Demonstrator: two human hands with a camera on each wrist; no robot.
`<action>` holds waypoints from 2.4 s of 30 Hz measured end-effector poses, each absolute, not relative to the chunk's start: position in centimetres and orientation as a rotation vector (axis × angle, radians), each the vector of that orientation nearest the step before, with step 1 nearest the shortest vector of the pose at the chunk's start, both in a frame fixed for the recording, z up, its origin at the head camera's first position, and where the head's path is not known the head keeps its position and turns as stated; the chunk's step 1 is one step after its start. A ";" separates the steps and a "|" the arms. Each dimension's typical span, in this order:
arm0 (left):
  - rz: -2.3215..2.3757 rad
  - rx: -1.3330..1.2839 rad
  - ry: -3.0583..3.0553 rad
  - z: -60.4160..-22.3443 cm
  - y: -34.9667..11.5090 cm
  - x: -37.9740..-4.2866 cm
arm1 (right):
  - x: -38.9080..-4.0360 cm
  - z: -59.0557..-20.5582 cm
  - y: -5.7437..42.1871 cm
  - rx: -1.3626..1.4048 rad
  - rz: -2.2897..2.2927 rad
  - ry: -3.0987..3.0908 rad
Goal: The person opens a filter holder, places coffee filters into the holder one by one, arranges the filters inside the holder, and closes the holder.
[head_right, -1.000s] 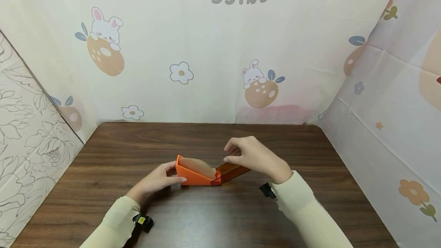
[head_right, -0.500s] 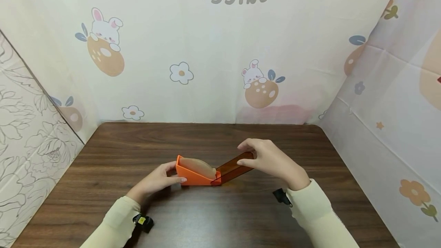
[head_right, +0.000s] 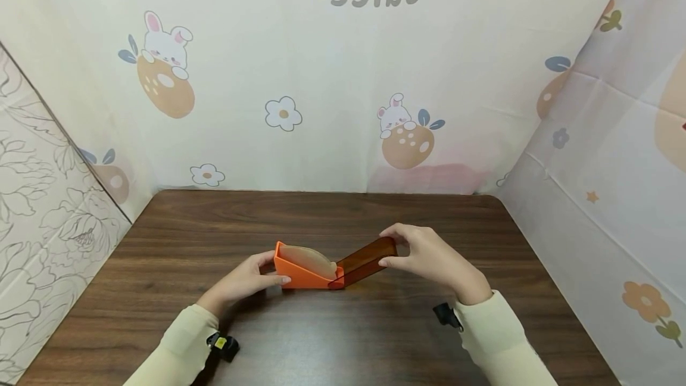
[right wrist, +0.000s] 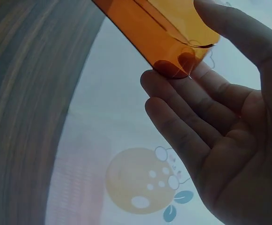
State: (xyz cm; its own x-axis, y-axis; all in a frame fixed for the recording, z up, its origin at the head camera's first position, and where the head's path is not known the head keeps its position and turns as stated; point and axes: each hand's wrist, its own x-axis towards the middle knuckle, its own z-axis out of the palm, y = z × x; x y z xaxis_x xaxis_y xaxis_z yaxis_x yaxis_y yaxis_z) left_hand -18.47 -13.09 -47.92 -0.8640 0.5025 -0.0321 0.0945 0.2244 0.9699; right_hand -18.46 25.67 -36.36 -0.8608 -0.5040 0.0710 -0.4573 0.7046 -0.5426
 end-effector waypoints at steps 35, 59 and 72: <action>1.658 0.546 2.191 -48.2 -13.2 -18.6 | -19.4 -38.1 25.6 -0.864 -1.009 2.699; 1.675 0.537 2.180 -48.2 -13.2 -18.5 | -19.7 -37.4 23.7 -0.966 -1.020 2.699; 1.693 0.537 2.157 -48.2 -13.2 -18.5 | -19.7 -37.4 22.1 -0.993 -1.096 2.654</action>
State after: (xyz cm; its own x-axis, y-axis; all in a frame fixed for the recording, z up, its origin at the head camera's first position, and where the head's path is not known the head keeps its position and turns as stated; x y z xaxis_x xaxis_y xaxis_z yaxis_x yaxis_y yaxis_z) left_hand -18.46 -13.19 -48.18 -0.8687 0.4940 -0.0364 0.0820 0.2159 0.9730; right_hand -19.69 22.12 -37.35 -0.7816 -0.6067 0.1451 -0.5323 0.5274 -0.6622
